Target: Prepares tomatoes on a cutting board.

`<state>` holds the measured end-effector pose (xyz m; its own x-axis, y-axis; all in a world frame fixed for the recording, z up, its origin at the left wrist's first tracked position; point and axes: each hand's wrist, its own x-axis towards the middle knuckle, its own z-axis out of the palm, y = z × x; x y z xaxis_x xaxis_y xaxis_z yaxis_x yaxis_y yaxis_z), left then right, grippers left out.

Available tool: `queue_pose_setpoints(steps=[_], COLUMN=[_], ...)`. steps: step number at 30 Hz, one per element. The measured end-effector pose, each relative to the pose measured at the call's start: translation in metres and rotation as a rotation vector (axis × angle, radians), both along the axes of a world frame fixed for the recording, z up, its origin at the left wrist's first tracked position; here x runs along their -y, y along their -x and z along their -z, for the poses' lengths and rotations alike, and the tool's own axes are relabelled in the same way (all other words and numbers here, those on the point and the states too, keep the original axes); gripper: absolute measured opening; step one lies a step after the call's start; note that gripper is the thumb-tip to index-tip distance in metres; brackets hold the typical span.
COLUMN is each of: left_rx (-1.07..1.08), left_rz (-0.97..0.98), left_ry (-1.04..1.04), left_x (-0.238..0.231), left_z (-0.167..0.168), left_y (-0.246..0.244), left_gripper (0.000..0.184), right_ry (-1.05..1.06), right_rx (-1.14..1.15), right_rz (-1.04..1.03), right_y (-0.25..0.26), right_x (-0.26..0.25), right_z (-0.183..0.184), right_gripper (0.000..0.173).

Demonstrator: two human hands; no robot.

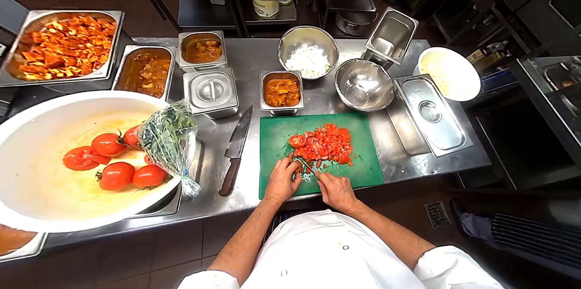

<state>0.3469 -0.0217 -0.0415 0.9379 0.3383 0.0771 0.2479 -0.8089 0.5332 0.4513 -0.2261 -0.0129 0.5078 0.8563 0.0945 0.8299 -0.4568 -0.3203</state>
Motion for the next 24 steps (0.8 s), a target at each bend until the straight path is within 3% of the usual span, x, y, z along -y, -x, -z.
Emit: queue_pose_setpoints(steps=[5,9,13,17,20,24], left_rx=[0.047,0.011,-0.076,-0.157,-0.15,-0.136], left_rz=[0.016,0.012,0.056,-0.003,-0.045,-0.084], left_ry=[-0.019,-0.017,-0.036,-0.028,-0.008,0.006], left_x=[-0.001,-0.004,-0.008,0.003,0.012,0.018], left_z=[0.002,0.0,-0.005,-0.013,-0.013,-0.014], left_y=[-0.001,-0.005,-0.004,-0.003,-0.005,-0.008], left_gripper=[0.017,0.017,0.03,0.025,0.024,0.023], right_ry=[0.087,0.13,0.106,0.072,-0.012,0.072], right_rx=[-0.139,-0.12,-0.048,0.005,0.069,0.025], right_rz=[-0.048,-0.122,-0.063,0.063,-0.011,-0.054], right_y=[-0.003,0.0,0.0,-0.002,0.008,0.011], right_x=[-0.034,0.005,0.037,0.024,0.004,-0.005], right_z=[-0.002,0.005,0.001,0.005,0.006,0.013], right_gripper=[0.027,0.032,0.032,0.03,0.028,0.031])
